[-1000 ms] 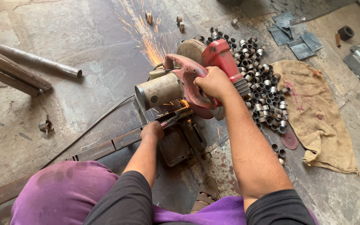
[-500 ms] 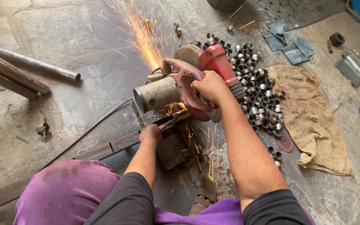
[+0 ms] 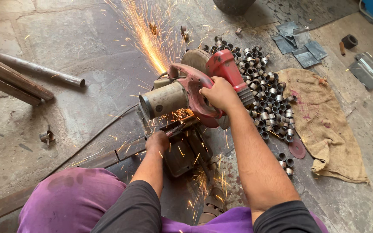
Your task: The person uses a chop saw to cut a long metal pipe into small cylindrical segments. They repeatedly position the pipe, lower the saw blade to cut, and allow the cut pieces to fall onto a pile on the floor.
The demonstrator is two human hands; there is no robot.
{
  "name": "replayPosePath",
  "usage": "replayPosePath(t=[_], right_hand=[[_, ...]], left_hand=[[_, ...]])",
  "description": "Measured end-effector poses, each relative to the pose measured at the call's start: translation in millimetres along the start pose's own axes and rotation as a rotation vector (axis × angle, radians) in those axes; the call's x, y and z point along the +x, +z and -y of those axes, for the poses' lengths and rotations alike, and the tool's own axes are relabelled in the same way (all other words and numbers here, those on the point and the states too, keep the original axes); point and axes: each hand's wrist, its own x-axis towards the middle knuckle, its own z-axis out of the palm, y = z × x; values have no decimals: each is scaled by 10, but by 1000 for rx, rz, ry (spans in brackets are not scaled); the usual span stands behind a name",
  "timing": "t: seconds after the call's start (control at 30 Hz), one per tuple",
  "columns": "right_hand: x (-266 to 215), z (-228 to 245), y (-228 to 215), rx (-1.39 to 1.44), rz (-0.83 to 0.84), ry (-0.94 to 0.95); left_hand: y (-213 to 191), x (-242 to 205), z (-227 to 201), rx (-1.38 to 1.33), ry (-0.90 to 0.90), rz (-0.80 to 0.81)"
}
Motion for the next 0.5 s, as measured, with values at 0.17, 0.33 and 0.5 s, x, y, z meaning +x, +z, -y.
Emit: replayPosePath(t=[0.17, 0.33, 0.5], right_hand=[[-32, -7, 25, 2, -19, 8], [-44, -47, 46, -3, -36, -10], [-43, -96, 69, -41, -67, -43]], left_hand=[[57, 63, 48, -28, 9, -28], [51, 69, 20, -26, -23, -31], [-18, 23, 3, -21, -34, 28]])
